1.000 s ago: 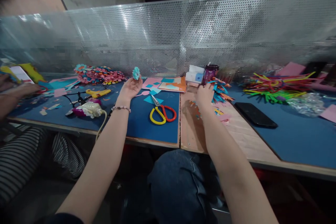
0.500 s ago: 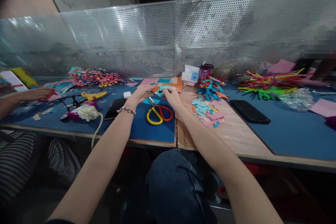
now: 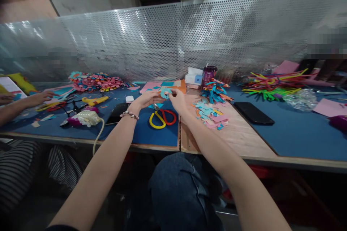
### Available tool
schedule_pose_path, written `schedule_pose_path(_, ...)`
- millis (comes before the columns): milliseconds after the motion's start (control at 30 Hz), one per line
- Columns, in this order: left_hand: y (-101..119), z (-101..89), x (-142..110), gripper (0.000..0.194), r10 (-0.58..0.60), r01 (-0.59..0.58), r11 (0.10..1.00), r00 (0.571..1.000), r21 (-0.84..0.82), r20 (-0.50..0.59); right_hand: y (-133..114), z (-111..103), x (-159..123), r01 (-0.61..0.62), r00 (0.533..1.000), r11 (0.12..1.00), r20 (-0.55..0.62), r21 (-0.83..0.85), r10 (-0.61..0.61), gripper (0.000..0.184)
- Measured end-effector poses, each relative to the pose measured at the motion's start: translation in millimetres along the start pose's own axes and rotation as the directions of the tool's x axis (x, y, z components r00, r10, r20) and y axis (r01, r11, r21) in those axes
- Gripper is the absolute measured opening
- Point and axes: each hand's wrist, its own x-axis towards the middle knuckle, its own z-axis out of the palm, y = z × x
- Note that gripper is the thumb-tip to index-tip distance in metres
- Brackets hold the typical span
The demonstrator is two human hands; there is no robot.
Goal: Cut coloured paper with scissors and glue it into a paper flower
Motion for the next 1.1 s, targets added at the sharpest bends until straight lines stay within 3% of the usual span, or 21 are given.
schedule_pose_path(133, 4, 9.8, -3, 0.019, -0.039, 0.041, 0.999, 0.997, -0.027, 0.07, -2, 0, -1, 0.107, 0.994, 0.986, 0.021, -0.127, -0.105, 0.024)
schedule_pose_path(400, 13, 13.7, -9, 0.027, -0.099, 0.116, 0.985, 0.987, -0.126, 0.129, 3, 0, 0, 0.161, 0.986, 0.966, -0.012, -0.204, -0.167, 0.025)
schedule_pose_path(600, 11, 13.7, -9, 0.023, -0.093, 0.098, 0.993, 0.992, -0.06, 0.087, -5, -1, -3, 0.162, 0.986, 0.956, 0.007, -0.246, -0.165, 0.024)
schedule_pose_path(867, 5, 8.8, -7, 0.019, 0.008, -0.005, 0.999, 0.997, -0.04, 0.077, -6, -4, -2, 0.2, 0.98, 0.954, 0.067, -0.224, -0.19, 0.029)
schedule_pose_path(1100, 6, 8.5, -6, 0.022, -0.026, 0.033, 0.998, 0.991, -0.057, 0.129, -2, -5, 0, 0.192, 0.981, 0.953, 0.081, -0.234, -0.178, 0.029)
